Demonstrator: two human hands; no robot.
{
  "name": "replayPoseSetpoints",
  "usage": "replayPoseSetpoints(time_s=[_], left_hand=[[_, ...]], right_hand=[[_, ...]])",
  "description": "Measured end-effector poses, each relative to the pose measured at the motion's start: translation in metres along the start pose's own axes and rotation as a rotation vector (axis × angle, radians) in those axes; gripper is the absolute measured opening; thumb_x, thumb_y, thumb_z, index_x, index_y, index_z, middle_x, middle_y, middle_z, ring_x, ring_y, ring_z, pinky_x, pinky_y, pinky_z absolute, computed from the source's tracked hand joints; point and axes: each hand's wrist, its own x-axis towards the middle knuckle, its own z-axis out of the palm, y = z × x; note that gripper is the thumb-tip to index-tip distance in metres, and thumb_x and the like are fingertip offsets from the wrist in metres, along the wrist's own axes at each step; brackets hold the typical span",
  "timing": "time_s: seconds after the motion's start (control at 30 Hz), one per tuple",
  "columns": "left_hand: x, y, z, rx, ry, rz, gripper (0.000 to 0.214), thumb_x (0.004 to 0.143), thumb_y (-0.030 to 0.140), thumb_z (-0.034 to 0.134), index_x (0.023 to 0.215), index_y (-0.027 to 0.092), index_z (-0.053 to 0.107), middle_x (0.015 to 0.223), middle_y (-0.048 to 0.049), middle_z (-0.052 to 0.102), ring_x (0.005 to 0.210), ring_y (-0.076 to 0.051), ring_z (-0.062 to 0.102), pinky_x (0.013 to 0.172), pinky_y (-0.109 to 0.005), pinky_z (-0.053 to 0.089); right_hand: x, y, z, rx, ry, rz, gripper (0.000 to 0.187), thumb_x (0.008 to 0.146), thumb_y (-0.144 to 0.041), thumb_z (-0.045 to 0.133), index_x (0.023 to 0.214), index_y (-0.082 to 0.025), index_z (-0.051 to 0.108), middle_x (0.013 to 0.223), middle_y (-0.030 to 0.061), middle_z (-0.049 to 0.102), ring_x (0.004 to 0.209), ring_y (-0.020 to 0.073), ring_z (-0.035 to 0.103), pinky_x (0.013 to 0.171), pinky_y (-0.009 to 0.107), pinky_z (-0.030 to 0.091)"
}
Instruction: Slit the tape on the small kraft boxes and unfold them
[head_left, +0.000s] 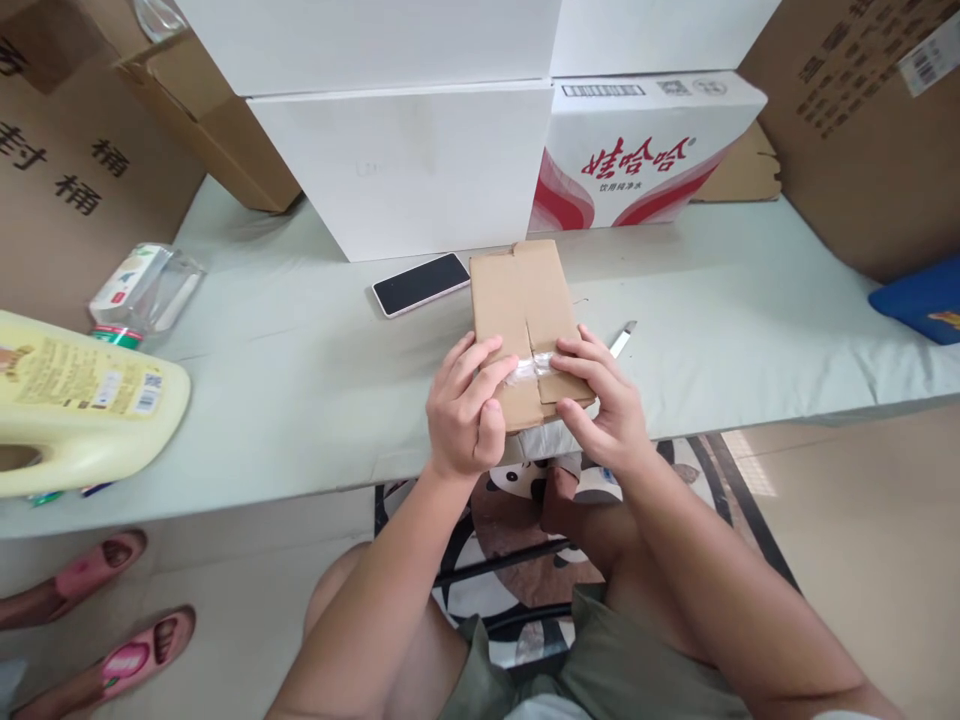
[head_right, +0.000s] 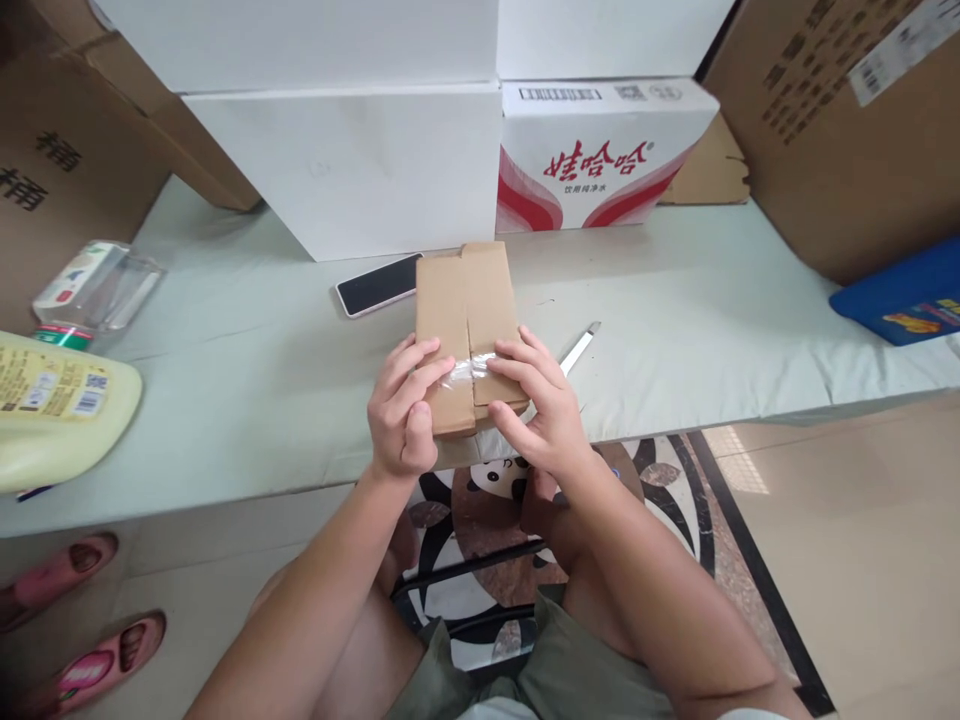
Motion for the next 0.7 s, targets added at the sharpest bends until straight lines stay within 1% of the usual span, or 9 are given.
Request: replayPoseSetpoints(time_s=[0.07, 0.17, 0.27, 0.37, 0.47, 0.53, 0.6, 0.67, 0.7], left_hand=[[-0.001, 0.002, 0.001, 0.021, 0.008, -0.016, 0.045, 0.101, 0.029, 0.033, 0.115, 0.017, 0.074, 0.126, -0.0136, 0.073, 0.123, -0.028, 0.067, 0.111, -0.049, 0.054], [-0.001, 0.003, 0.004, 0.011, 0.022, -0.026, 0.045, 0.1, 0.028, 0.034, 0.115, 0.016, 0.075, 0.127, -0.0146, 0.072, 0.122, -0.029, 0.067, 0.109, -0.049, 0.054], [-0.002, 0.001, 0.006, -0.032, 0.039, -0.021, 0.045, 0.101, 0.031, 0.033, 0.115, 0.017, 0.074, 0.127, -0.0141, 0.071, 0.121, -0.028, 0.065, 0.11, -0.048, 0.052], [-0.003, -0.002, 0.006, -0.061, 0.022, -0.016, 0.046, 0.101, 0.035, 0.033, 0.117, 0.019, 0.073, 0.128, -0.0131, 0.07, 0.122, -0.027, 0.063, 0.112, -0.048, 0.05], [-0.003, -0.004, 0.006, -0.077, 0.002, 0.025, 0.044, 0.101, 0.039, 0.036, 0.12, 0.018, 0.07, 0.13, -0.0139, 0.069, 0.129, -0.029, 0.06, 0.116, -0.05, 0.047], [-0.002, -0.005, 0.006, -0.091, -0.003, 0.069, 0.043, 0.1, 0.041, 0.041, 0.122, 0.017, 0.068, 0.131, -0.0145, 0.07, 0.136, -0.031, 0.057, 0.119, -0.052, 0.045], [-0.001, -0.005, 0.007, -0.105, -0.009, 0.092, 0.041, 0.1, 0.041, 0.044, 0.124, 0.017, 0.066, 0.13, -0.014, 0.07, 0.138, -0.031, 0.057, 0.119, -0.053, 0.045], [-0.001, -0.006, 0.007, -0.105, -0.013, 0.085, 0.04, 0.1, 0.041, 0.043, 0.126, 0.018, 0.065, 0.129, -0.013, 0.071, 0.137, -0.03, 0.058, 0.12, -0.053, 0.045], [-0.001, -0.007, 0.007, -0.1, -0.013, 0.081, 0.04, 0.101, 0.041, 0.043, 0.126, 0.018, 0.065, 0.129, -0.0125, 0.071, 0.137, -0.03, 0.058, 0.12, -0.053, 0.045]], right_hand=[[0.001, -0.002, 0.001, -0.001, 0.007, -0.008, 0.033, 0.094, -0.031, 0.063, 0.126, -0.026, 0.067, 0.135, 0.0091, 0.07, 0.142, 0.0318, 0.058, 0.124, 0.063, 0.043], [0.001, -0.005, 0.002, 0.002, 0.018, -0.011, 0.033, 0.094, -0.029, 0.062, 0.127, -0.025, 0.066, 0.135, 0.0097, 0.069, 0.142, 0.0314, 0.057, 0.124, 0.061, 0.043], [0.001, -0.006, 0.003, 0.041, 0.007, -0.023, 0.037, 0.095, -0.029, 0.06, 0.131, -0.025, 0.063, 0.137, 0.0106, 0.067, 0.139, 0.0296, 0.06, 0.127, 0.061, 0.039], [0.001, -0.008, 0.004, 0.072, -0.009, -0.02, 0.039, 0.096, -0.03, 0.059, 0.135, -0.027, 0.059, 0.137, 0.0098, 0.066, 0.135, 0.0283, 0.062, 0.129, 0.061, 0.035], [-0.001, -0.01, 0.003, 0.064, -0.023, -0.014, 0.039, 0.097, -0.035, 0.058, 0.135, -0.029, 0.059, 0.139, 0.009, 0.065, 0.138, 0.0294, 0.06, 0.128, 0.061, 0.035], [-0.002, -0.007, 0.0, 0.056, 0.001, 0.007, 0.038, 0.098, -0.04, 0.053, 0.133, -0.028, 0.06, 0.143, 0.0094, 0.063, 0.141, 0.0306, 0.056, 0.124, 0.06, 0.04], [-0.002, 0.0, -0.006, 0.012, 0.103, 0.11, 0.036, 0.1, -0.042, 0.046, 0.127, -0.026, 0.063, 0.135, 0.0105, 0.066, 0.133, 0.0297, 0.06, 0.111, 0.054, 0.052], [0.0, 0.012, -0.012, -0.105, 0.186, 0.322, 0.035, 0.098, -0.039, 0.043, 0.12, -0.024, 0.066, 0.116, 0.0105, 0.07, 0.11, 0.0266, 0.067, 0.092, 0.047, 0.057], [0.001, 0.02, -0.015, -0.193, 0.178, 0.451, 0.035, 0.095, -0.038, 0.045, 0.119, -0.023, 0.067, 0.109, 0.0099, 0.069, 0.097, 0.0249, 0.067, 0.086, 0.045, 0.057]])
